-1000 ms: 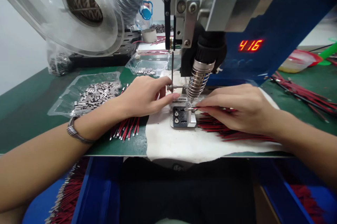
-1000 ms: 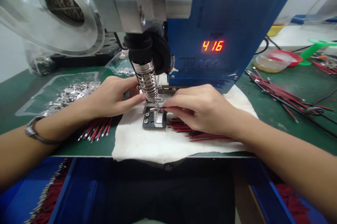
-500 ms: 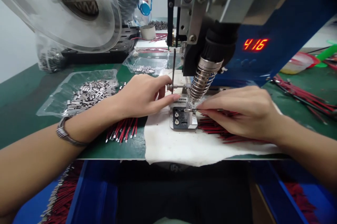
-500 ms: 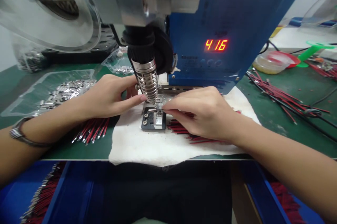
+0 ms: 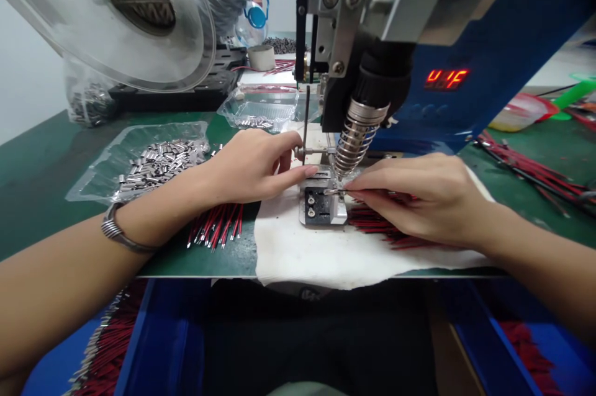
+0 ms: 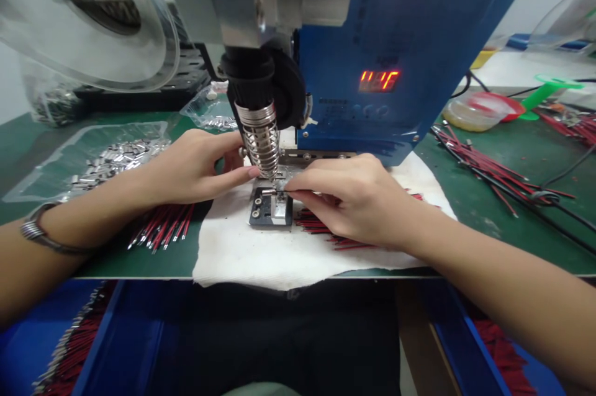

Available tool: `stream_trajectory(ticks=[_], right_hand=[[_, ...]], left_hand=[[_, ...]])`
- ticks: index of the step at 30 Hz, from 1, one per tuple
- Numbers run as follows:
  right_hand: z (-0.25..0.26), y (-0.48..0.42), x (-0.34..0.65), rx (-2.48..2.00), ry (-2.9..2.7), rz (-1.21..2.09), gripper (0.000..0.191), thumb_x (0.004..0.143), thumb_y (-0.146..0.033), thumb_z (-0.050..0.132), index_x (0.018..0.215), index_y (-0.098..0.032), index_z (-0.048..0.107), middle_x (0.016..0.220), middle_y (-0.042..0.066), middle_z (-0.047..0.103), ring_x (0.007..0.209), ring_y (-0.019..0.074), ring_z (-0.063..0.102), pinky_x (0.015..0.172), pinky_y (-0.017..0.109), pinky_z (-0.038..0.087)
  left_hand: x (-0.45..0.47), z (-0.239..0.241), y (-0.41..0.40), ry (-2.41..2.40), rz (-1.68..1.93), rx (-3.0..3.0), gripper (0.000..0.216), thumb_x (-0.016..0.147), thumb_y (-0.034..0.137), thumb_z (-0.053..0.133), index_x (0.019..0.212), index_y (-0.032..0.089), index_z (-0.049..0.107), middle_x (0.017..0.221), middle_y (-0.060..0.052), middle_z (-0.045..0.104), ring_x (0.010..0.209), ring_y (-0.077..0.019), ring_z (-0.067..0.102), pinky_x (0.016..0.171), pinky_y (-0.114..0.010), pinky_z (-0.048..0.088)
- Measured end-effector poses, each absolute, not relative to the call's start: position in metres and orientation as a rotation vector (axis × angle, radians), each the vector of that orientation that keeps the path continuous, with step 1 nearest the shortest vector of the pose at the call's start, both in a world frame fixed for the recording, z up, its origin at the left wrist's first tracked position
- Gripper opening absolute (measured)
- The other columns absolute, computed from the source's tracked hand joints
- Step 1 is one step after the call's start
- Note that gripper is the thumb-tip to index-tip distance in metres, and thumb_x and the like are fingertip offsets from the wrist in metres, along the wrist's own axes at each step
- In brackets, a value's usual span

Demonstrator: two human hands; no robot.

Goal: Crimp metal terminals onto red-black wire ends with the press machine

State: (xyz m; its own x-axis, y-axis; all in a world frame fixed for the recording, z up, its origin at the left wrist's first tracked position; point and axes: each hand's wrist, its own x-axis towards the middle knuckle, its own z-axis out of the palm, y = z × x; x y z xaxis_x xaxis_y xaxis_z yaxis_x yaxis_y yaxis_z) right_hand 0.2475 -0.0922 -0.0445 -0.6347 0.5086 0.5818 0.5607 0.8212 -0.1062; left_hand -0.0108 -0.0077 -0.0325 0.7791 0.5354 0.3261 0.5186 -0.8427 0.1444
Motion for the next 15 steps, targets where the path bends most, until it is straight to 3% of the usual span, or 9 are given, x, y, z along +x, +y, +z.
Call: stream_trajectory(ticks=[8,15], right_hand=[[-0.0477,-0.0896,0.2456,-0.743,-2.41,-0.147,0.014,0.096,-0.015,0.058,0.102,-0.015,0.071,0.083,0.004,0.076,0.067,0.0133,0.069,0.059,0.026,0.05],[-0.0481,-0.0907,0.2469,-0.772,-2.467,-0.204,0.016,0.096,-0.012,0.056,0.104,-0.015,0.07,0.093,0.006,0.076,0.077,0.0148,0.07,0.065,0.026,0.049]], left_hand=[[-0.0105,-0.0315,-0.0082,0.84,0.562,2.91,0.043,0.093,0.061,0.051,0.082,0.019,0.053,0.067,0.0,0.069,0.054,-0.0159,0.058,0.056,-0.029,0.034],[-0.0111,-0.0333,-0.0077,0.839,0.549,2.901,0.044,0.093,0.063,0.052,0.079,0.021,0.049,0.066,0.0,0.068,0.054,-0.0158,0.058,0.056,-0.03,0.034]])
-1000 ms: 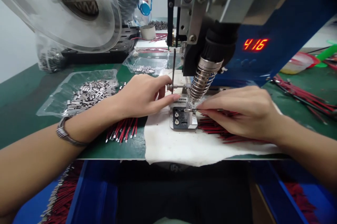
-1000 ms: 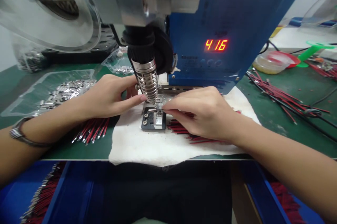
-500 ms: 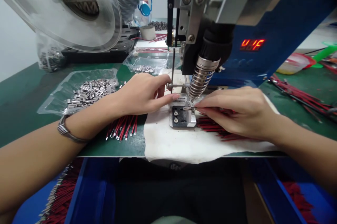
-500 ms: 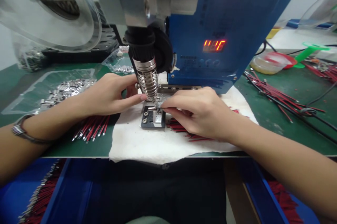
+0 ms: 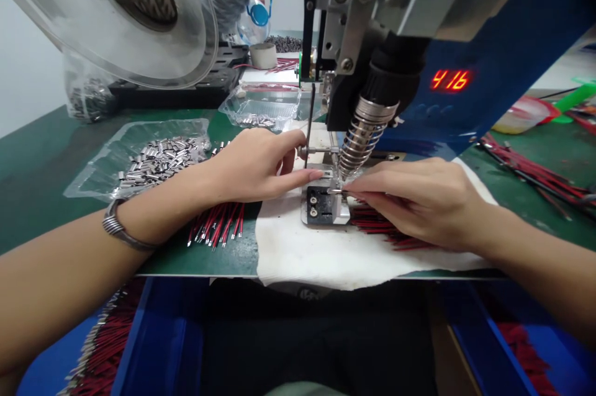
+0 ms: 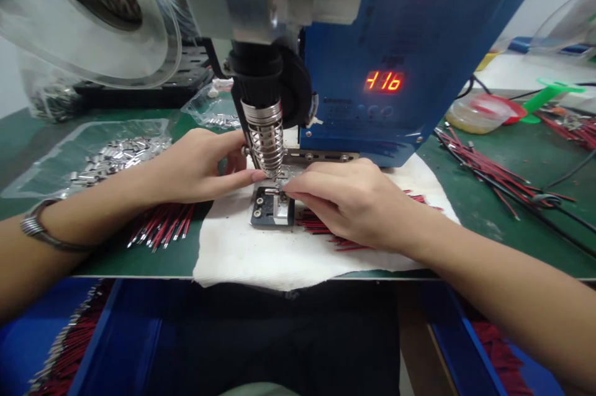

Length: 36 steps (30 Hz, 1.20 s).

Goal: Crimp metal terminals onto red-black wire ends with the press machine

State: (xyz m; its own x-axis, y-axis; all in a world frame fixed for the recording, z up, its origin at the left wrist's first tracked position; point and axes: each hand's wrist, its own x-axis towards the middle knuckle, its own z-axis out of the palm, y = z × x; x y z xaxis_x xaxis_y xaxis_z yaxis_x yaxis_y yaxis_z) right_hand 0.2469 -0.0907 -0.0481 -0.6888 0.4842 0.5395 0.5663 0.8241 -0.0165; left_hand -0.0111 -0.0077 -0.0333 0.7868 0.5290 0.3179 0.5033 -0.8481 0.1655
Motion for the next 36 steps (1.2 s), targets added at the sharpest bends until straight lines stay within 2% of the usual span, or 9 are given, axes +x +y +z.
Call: stream_trajectory(ticks=[5,17,27,36], right_hand=[[-0.0486,-0.0897,0.2482,-0.795,-2.491,-0.181,0.015,0.098,-0.014,0.054,0.103,-0.017,0.067,0.092,0.005,0.075,0.077,0.0157,0.069,0.066,0.027,0.048],[-0.0442,-0.087,0.2481,-0.763,-2.489,-0.163,0.015,0.1,-0.015,0.051,0.104,-0.021,0.064,0.089,0.003,0.072,0.074,0.015,0.067,0.061,0.027,0.048],[-0.0441,-0.0869,0.2463,-0.741,-2.478,-0.146,0.014,0.098,-0.013,0.054,0.103,-0.016,0.067,0.089,0.006,0.073,0.073,0.0163,0.067,0.061,0.028,0.049],[-0.043,-0.087,0.2457,-0.757,-2.47,-0.091,0.014,0.098,-0.015,0.053,0.103,-0.021,0.065,0.089,0.004,0.073,0.074,0.0157,0.068,0.062,0.028,0.051]], left_hand=[[-0.0106,-0.0334,-0.0067,0.844,0.523,2.912,0.045,0.092,0.065,0.05,0.089,0.02,0.054,0.068,0.0,0.069,0.055,-0.0164,0.059,0.056,-0.03,0.034],[-0.01,-0.0316,-0.0079,0.827,0.537,2.931,0.044,0.093,0.064,0.048,0.083,0.022,0.052,0.066,0.0,0.07,0.054,-0.0158,0.06,0.054,-0.03,0.037],[-0.0095,-0.0298,-0.0093,0.849,0.519,2.901,0.042,0.092,0.062,0.05,0.079,0.022,0.049,0.065,-0.001,0.067,0.053,-0.0161,0.058,0.056,-0.031,0.035],[-0.0098,-0.0304,-0.0089,0.834,0.53,2.913,0.042,0.093,0.061,0.052,0.08,0.021,0.049,0.064,0.0,0.068,0.052,-0.015,0.058,0.054,-0.029,0.035]])
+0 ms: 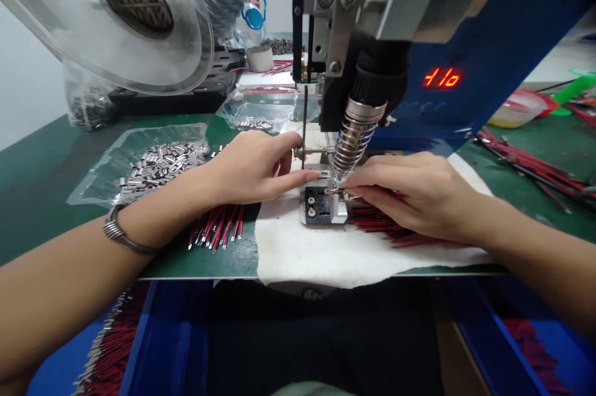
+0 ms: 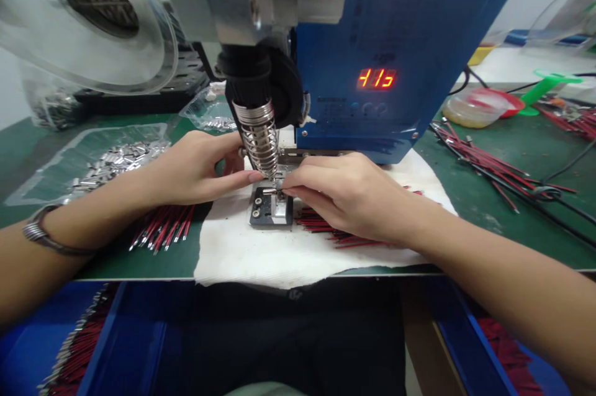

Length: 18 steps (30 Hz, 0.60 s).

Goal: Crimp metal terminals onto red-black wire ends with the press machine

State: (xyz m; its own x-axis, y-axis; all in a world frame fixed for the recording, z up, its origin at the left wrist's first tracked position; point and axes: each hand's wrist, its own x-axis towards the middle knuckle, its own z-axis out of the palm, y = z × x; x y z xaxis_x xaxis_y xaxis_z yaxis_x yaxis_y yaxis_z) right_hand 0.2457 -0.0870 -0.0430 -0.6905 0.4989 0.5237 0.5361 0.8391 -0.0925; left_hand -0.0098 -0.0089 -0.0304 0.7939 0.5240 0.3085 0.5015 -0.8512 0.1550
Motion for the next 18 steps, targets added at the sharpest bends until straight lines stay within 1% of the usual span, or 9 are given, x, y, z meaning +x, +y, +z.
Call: stream_trajectory(ticks=[6,11,15,18], right_hand=[[-0.0428,-0.0872,0.2453,-0.766,-2.461,-0.059,0.015,0.098,-0.015,0.054,0.103,-0.022,0.066,0.091,0.004,0.075,0.077,0.0165,0.07,0.066,0.028,0.054],[-0.0426,-0.0873,0.2441,-0.753,-2.45,-0.036,0.015,0.098,-0.015,0.054,0.103,-0.021,0.066,0.094,0.004,0.075,0.081,0.0166,0.071,0.069,0.027,0.055],[-0.0427,-0.0869,0.2441,-0.747,-2.445,-0.033,0.015,0.098,-0.014,0.054,0.102,-0.02,0.067,0.094,0.005,0.075,0.08,0.0169,0.071,0.069,0.027,0.055],[-0.0428,-0.087,0.2443,-0.752,-2.45,-0.038,0.015,0.097,-0.015,0.054,0.102,-0.021,0.067,0.093,0.004,0.075,0.08,0.017,0.071,0.069,0.028,0.055]], left_hand=[[-0.0099,-0.0307,-0.0086,0.835,0.53,2.927,0.042,0.093,0.06,0.051,0.079,0.021,0.049,0.065,0.0,0.068,0.053,-0.015,0.059,0.054,-0.03,0.036],[-0.0101,-0.031,-0.0082,0.829,0.533,2.928,0.04,0.093,0.06,0.05,0.083,0.021,0.051,0.065,0.0,0.069,0.053,-0.0158,0.059,0.055,-0.03,0.035],[-0.0101,-0.0311,-0.0081,0.844,0.515,2.919,0.04,0.093,0.06,0.049,0.086,0.021,0.052,0.065,0.0,0.069,0.053,-0.0163,0.059,0.055,-0.03,0.035],[-0.0101,-0.031,-0.008,0.849,0.516,2.922,0.04,0.093,0.06,0.049,0.087,0.02,0.053,0.066,0.0,0.069,0.054,-0.0166,0.059,0.055,-0.03,0.034]])
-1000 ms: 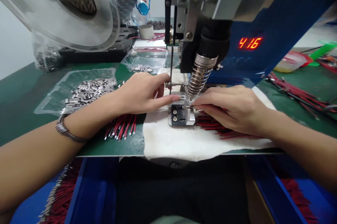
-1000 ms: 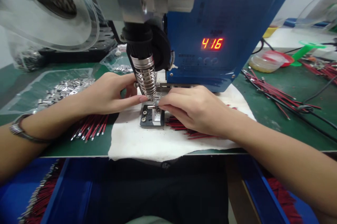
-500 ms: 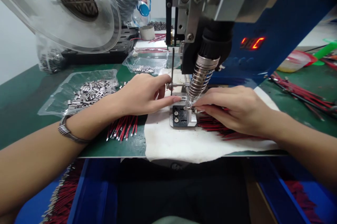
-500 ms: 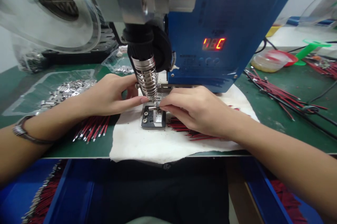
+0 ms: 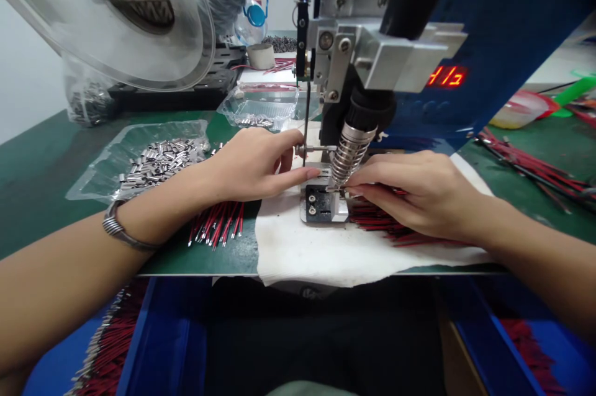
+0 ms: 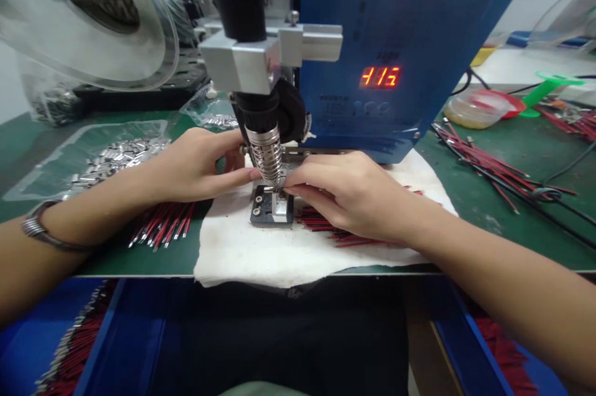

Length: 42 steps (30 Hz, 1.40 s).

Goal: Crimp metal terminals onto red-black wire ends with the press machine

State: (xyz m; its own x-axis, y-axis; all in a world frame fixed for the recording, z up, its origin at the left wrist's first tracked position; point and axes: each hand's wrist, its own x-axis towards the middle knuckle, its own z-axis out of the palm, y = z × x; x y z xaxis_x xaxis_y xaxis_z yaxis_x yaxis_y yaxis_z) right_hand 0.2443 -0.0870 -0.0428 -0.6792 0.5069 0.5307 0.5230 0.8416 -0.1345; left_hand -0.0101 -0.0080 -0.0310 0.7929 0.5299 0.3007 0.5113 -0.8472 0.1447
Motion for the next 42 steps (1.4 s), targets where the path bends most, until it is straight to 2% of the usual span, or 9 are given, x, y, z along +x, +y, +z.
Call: stream_trajectory(ticks=[17,24,34,37,42], right_hand=[[-0.044,-0.0873,0.2451,-0.739,-2.457,-0.079,0.013,0.097,-0.017,0.055,0.1,-0.021,0.066,0.089,0.004,0.075,0.074,0.0169,0.069,0.066,0.028,0.053],[-0.0439,-0.089,0.2469,-0.755,-2.477,-0.115,0.012,0.098,-0.017,0.055,0.1,-0.018,0.066,0.089,0.004,0.075,0.074,0.0162,0.069,0.065,0.027,0.051],[-0.043,-0.0905,0.2463,-0.785,-2.5,-0.14,0.014,0.098,-0.016,0.054,0.099,-0.014,0.069,0.087,0.005,0.075,0.072,0.0149,0.068,0.064,0.025,0.047],[-0.0431,-0.0904,0.2462,-0.782,-2.5,-0.145,0.014,0.098,-0.015,0.055,0.1,-0.013,0.068,0.085,0.005,0.074,0.07,0.0145,0.067,0.062,0.025,0.046],[-0.0429,-0.0904,0.2455,-0.788,-2.492,-0.123,0.013,0.098,-0.016,0.055,0.101,-0.017,0.067,0.084,0.004,0.074,0.069,0.0148,0.067,0.062,0.026,0.047]], left_hand=[[-0.011,-0.0317,-0.0056,0.868,0.476,2.956,0.034,0.092,0.052,0.052,0.096,0.019,0.058,0.069,-0.002,0.069,0.055,-0.0174,0.059,0.056,-0.03,0.035],[-0.0111,-0.0304,-0.0062,0.86,0.496,2.948,0.033,0.092,0.051,0.05,0.085,0.019,0.055,0.068,-0.002,0.069,0.054,-0.0159,0.057,0.056,-0.03,0.033],[-0.0103,-0.0287,-0.0082,0.87,0.48,2.942,0.032,0.097,0.044,0.038,0.088,0.018,0.055,0.064,-0.002,0.062,0.054,-0.0159,0.052,0.057,-0.03,0.032],[-0.0098,-0.0289,-0.0086,0.876,0.487,2.947,0.032,0.097,0.045,0.039,0.082,0.019,0.052,0.064,-0.002,0.062,0.054,-0.0159,0.051,0.057,-0.03,0.031],[-0.0093,-0.0282,-0.0097,0.89,0.481,2.931,0.035,0.096,0.049,0.041,0.083,0.019,0.053,0.069,-0.003,0.065,0.057,-0.0162,0.055,0.058,-0.029,0.032]])
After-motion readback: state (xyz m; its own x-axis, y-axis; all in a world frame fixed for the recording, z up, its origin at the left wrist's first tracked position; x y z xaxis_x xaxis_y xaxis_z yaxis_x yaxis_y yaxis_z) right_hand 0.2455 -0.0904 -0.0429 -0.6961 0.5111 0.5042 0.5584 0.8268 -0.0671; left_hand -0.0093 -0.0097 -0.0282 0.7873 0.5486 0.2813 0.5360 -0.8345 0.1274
